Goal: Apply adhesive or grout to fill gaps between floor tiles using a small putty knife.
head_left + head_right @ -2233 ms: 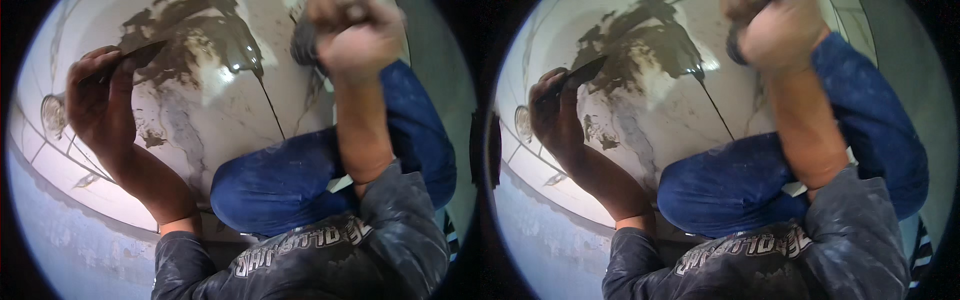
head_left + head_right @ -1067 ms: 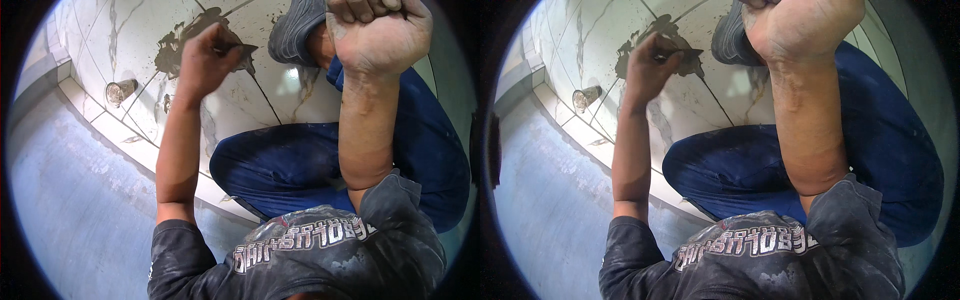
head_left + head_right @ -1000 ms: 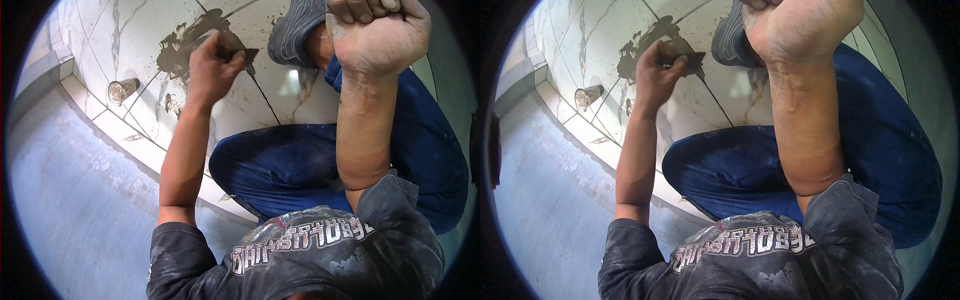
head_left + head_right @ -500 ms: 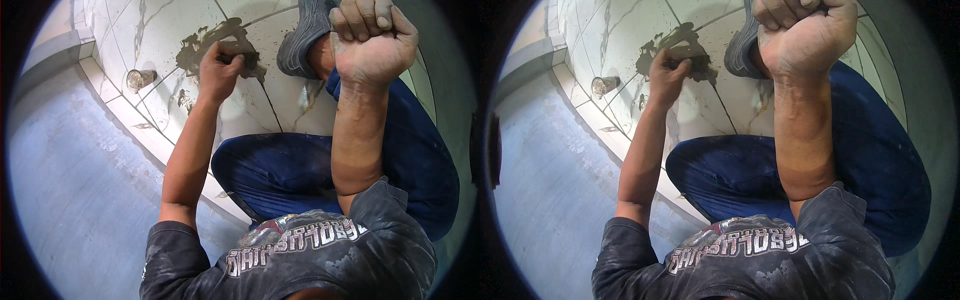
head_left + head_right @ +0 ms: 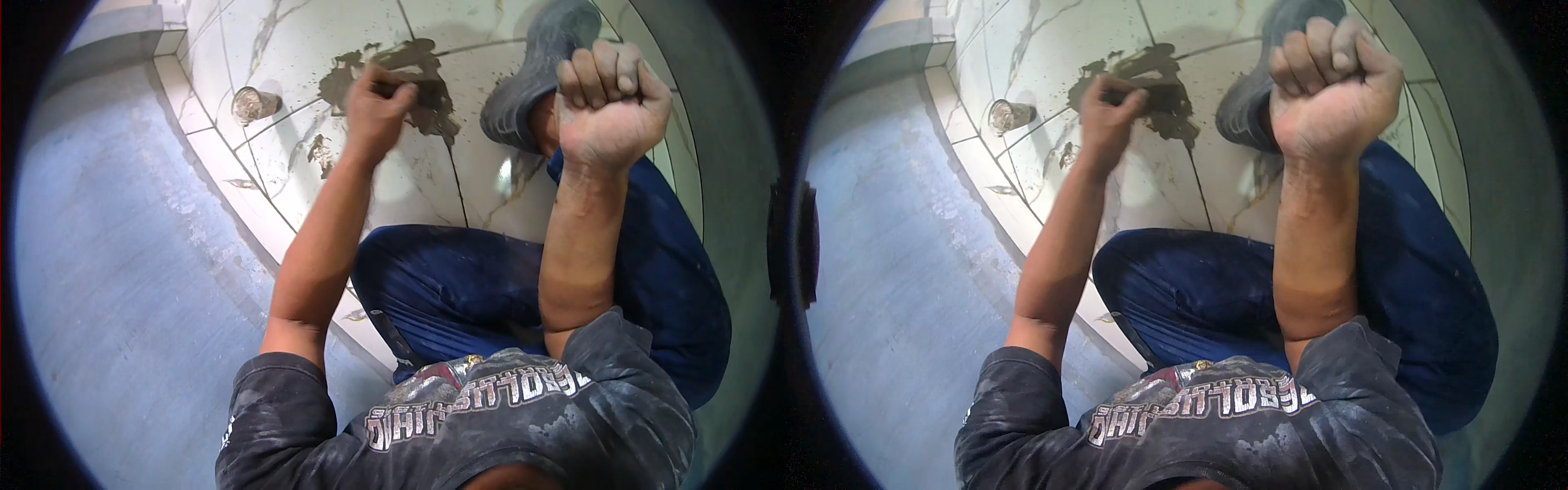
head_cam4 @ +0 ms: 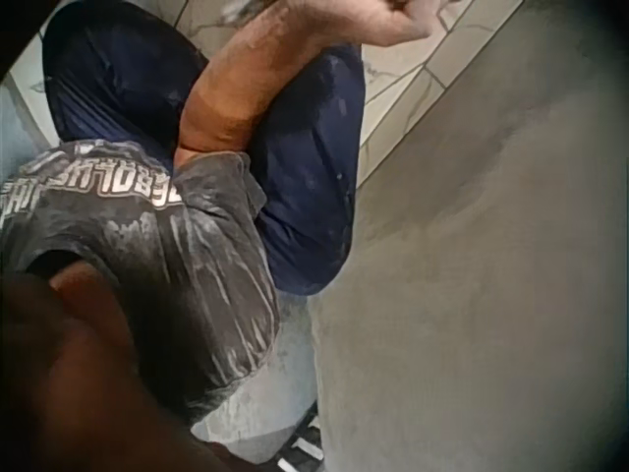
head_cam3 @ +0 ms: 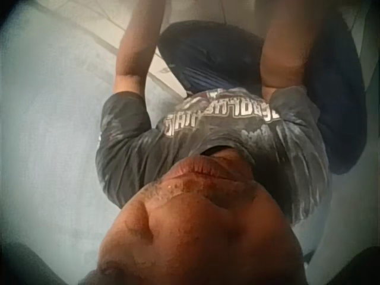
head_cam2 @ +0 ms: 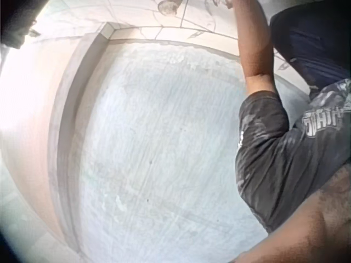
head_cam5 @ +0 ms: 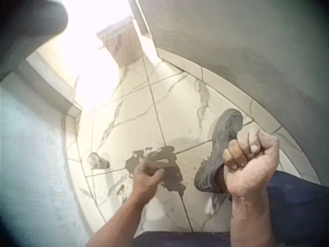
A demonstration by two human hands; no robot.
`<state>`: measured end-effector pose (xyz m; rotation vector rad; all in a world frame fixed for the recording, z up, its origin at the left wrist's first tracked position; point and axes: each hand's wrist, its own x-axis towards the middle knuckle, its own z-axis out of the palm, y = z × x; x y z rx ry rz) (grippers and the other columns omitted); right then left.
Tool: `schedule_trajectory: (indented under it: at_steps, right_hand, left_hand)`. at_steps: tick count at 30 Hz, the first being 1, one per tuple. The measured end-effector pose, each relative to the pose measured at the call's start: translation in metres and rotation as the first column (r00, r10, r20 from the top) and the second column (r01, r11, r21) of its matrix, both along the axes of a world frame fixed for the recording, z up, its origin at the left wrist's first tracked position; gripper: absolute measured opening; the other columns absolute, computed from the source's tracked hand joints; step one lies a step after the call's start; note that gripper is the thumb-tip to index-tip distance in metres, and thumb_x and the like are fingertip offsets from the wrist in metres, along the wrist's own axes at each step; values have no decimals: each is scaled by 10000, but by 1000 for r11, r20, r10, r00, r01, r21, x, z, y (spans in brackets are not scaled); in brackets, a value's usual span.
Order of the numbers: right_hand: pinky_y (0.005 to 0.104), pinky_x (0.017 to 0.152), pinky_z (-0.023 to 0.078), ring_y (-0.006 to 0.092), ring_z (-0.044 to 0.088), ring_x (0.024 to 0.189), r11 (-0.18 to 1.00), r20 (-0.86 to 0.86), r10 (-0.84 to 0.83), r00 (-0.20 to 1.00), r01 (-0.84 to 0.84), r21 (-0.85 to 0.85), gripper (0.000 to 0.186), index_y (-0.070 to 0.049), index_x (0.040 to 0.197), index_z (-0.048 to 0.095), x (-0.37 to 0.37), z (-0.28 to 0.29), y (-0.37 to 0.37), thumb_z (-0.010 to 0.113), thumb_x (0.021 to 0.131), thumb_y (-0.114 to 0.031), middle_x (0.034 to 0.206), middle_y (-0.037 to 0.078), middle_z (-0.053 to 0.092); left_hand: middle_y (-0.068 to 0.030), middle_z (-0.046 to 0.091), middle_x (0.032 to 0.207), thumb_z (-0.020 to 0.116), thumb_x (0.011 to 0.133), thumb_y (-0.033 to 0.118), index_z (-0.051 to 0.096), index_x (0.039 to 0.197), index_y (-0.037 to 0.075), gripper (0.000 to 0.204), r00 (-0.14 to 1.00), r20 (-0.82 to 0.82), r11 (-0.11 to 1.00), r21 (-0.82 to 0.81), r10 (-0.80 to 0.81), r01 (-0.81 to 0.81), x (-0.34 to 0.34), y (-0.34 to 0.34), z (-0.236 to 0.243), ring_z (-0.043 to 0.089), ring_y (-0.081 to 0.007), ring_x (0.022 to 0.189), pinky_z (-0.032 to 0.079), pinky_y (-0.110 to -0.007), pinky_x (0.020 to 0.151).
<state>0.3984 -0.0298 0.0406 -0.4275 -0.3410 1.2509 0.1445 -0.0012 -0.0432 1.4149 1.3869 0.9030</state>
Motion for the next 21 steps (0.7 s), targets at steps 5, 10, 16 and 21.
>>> schedule_trajectory:
  at_steps: [5, 10, 16, 21]
  right_hand:
    - [274, 478, 209, 109, 212, 502, 994, 116, -35, 993, 46, -98, 271, -140, 670, 349, -2, -2, -3, 451, 887, -267, 589, -25, 260]
    - [279, 478, 224, 110, 211, 499, 984, 115, -52, 992, 71, -166, 274, -137, 674, 356, -17, -1, -2, 458, 888, -275, 593, -20, 264]
    - [279, 479, 226, 111, 209, 501, 991, 88, -10, 996, 22, -135, 269, -134, 675, 363, -22, -4, -4, 463, 882, -273, 595, -23, 260]
    - [279, 479, 227, 110, 209, 499, 988, 130, -30, 991, 49, -145, 274, -136, 674, 361, -17, -3, -2, 465, 882, -279, 595, -24, 259]
  left_hand:
    - [-39, 639, 787, 706, 842, 12, 587, 872, 22, 123, 999, 8, 998, 49, 49, -50, -7, -9, -6, 605, -106, 697, 504, -258, 644]
    - [-107, 697, 868, 711, 836, 17, 596, 870, 13, 119, 958, -244, 910, 413, 150, -37, -53, 36, 0, 678, -217, 749, 532, -312, 680]
    - [-137, 666, 874, 693, 810, 36, 608, 862, 41, 99, 873, -478, 847, 422, -94, 323, -61, 45, -26, 655, -350, 795, 525, -411, 684]
    - [-142, 634, 841, 684, 816, 56, 591, 853, 46, 101, 838, -535, 877, 350, -103, 331, -57, 12, -18, 631, -373, 798, 510, -434, 682]
